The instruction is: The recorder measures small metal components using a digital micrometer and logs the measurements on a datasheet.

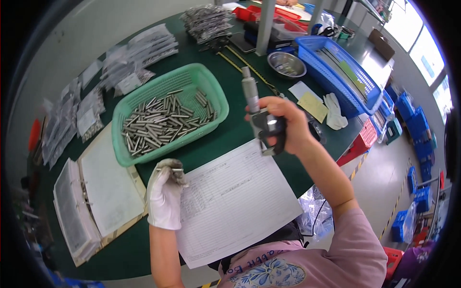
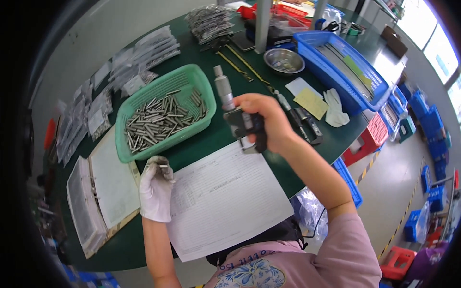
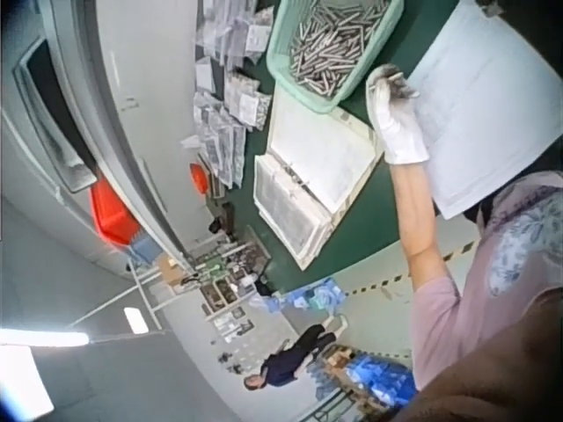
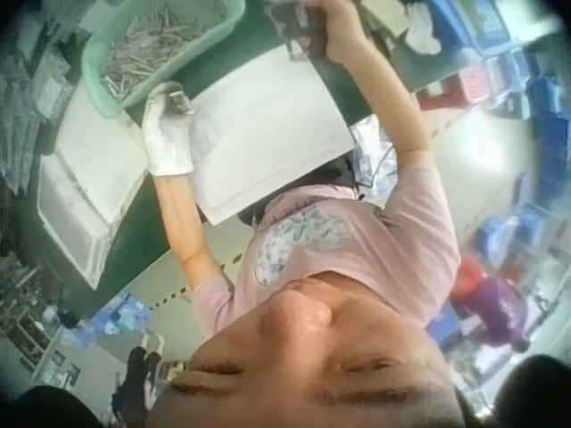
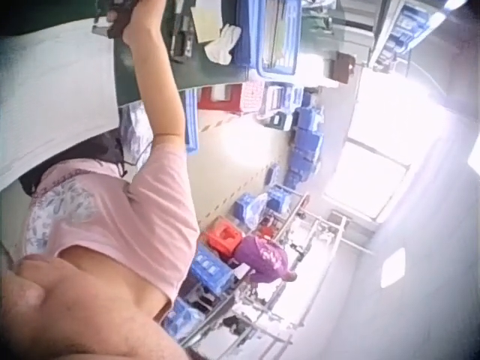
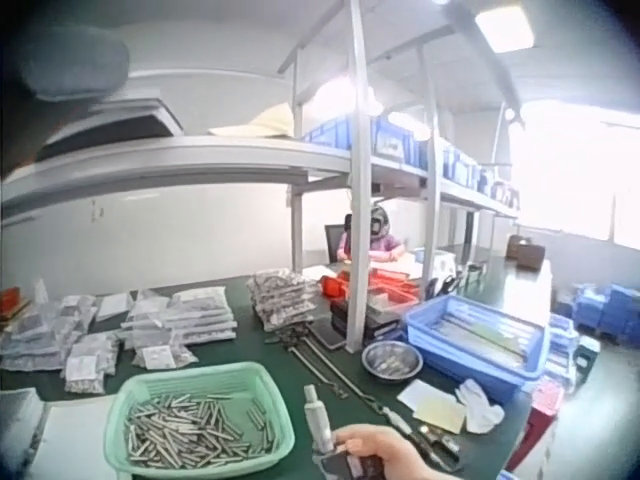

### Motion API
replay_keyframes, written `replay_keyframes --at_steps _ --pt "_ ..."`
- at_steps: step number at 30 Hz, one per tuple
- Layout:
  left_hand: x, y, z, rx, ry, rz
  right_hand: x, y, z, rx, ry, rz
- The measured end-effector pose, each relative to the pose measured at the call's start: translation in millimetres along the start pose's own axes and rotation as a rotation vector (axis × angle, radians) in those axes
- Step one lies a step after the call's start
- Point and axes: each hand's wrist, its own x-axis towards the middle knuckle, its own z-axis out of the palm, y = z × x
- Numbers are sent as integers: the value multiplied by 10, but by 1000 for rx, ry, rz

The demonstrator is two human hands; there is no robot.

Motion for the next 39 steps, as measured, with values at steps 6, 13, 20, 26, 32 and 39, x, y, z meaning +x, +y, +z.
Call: replay_keyframes --at_steps 6,13,20,26,32,39 --pt "-54 -71 102 -55 0 -63 -58 206 348 654 -323 331" --pt "-152 -132 140 -8 -13 -109 52 474 610 484 -425 214" --pt "-217 -153 189 124 -2 -196 -36 584 654 532 -144 336" --pt "-271 -126 252 258 -3 -221 -73 622 599 580 -140 412" --pt "-277 -116 319 302 20 -224 -93 607 611 607 -148 470" --pt "-307 -129 300 334 36 -220 -91 618 613 577 -134 481"
